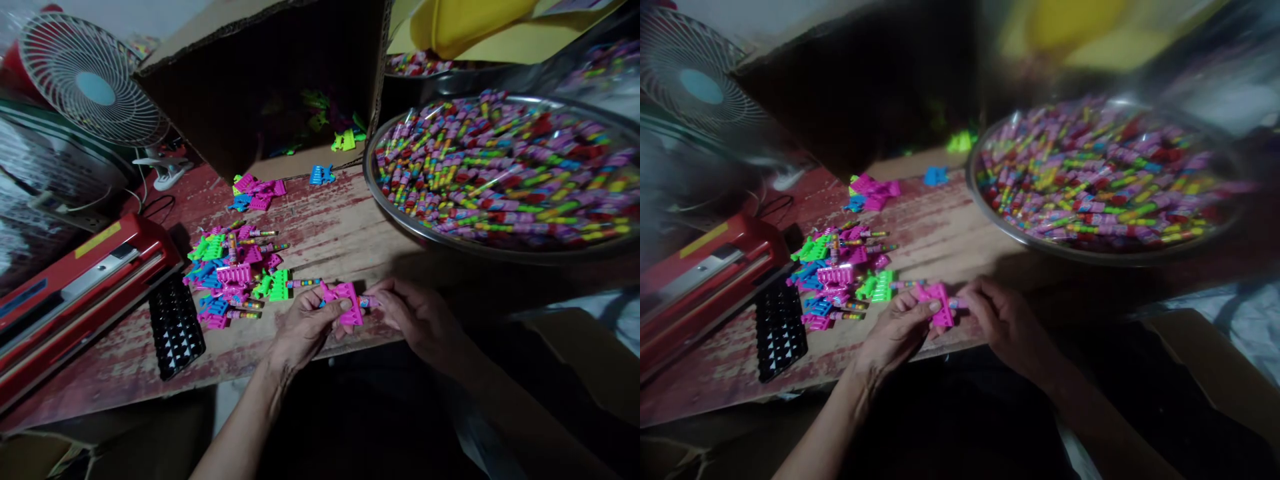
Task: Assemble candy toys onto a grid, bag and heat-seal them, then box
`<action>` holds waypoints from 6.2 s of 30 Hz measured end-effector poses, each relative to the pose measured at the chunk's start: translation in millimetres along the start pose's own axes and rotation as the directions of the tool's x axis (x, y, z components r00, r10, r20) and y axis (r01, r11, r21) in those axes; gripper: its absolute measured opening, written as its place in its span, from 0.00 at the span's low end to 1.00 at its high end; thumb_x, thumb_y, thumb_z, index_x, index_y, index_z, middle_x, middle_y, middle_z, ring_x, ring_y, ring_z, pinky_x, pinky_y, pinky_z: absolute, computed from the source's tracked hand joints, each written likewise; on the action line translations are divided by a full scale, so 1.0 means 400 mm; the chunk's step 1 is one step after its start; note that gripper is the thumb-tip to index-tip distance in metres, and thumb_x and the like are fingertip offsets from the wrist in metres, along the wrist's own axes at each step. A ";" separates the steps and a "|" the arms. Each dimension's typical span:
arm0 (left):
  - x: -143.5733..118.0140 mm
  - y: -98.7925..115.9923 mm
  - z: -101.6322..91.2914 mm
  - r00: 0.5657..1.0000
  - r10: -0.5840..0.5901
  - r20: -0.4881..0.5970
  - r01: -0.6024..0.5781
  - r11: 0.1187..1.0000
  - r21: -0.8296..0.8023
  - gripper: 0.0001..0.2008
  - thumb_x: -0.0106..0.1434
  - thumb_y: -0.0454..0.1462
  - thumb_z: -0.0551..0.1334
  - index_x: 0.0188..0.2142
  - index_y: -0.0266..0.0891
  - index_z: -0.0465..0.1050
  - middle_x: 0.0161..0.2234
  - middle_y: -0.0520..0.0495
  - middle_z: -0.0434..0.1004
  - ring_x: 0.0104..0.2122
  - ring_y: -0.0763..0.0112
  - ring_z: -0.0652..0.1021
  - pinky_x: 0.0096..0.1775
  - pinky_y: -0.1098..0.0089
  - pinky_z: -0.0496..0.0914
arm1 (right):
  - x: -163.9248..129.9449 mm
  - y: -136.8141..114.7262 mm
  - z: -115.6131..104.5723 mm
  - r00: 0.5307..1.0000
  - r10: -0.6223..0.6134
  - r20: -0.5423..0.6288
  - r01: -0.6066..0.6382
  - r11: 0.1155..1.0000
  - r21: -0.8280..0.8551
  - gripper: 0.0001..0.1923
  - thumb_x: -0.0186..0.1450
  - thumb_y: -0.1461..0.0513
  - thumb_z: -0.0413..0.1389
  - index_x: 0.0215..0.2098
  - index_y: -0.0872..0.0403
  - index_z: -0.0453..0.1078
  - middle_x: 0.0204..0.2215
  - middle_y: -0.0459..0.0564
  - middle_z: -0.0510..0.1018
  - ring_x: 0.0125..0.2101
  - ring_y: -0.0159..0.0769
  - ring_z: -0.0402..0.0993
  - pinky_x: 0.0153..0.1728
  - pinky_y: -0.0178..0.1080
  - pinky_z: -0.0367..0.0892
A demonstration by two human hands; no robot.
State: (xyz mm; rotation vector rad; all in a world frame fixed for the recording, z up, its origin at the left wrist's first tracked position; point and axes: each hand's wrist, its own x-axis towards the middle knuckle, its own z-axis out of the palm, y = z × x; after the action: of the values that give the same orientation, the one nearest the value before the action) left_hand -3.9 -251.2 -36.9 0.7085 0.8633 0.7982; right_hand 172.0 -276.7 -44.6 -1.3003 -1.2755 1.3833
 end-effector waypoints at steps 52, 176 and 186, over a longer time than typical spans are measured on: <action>0.008 0.016 -0.004 0.987 -0.118 0.110 0.119 0.993 0.000 0.13 0.54 0.39 0.70 0.27 0.28 0.75 0.24 0.43 0.78 0.17 0.78 0.72 0.20 0.79 0.67 | 0.027 0.038 0.002 0.968 -0.053 0.246 -0.035 0.939 0.342 0.08 0.67 0.58 0.54 0.34 0.54 0.65 0.19 0.39 0.66 0.17 0.24 0.62 0.19 0.31 0.64; 0.007 -0.016 -0.054 0.828 0.523 0.202 -0.503 0.531 0.682 0.07 0.63 0.32 0.62 0.40 0.39 0.77 0.41 0.44 0.79 0.43 0.67 0.77 0.47 0.65 0.71 | 0.050 0.050 -0.037 0.879 -0.449 0.162 0.476 0.802 -0.361 0.14 0.65 0.65 0.54 0.48 0.46 0.70 0.42 0.46 0.77 0.43 0.37 0.74 0.43 0.37 0.70; 0.008 -0.010 -0.057 0.801 0.531 0.278 -0.537 0.430 0.726 0.09 0.63 0.30 0.62 0.43 0.39 0.76 0.42 0.44 0.80 0.43 0.68 0.78 0.48 0.66 0.71 | 0.050 0.030 -0.043 0.809 -0.534 0.247 0.581 0.656 -0.483 0.14 0.66 0.67 0.54 0.48 0.47 0.69 0.40 0.48 0.78 0.39 0.37 0.77 0.39 0.38 0.73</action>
State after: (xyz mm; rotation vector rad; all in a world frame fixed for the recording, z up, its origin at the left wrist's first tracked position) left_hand -21.0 -246.0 -52.1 1.8656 0.9865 0.9692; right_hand 187.3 -256.5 -58.7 -1.0409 -2.0208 0.6465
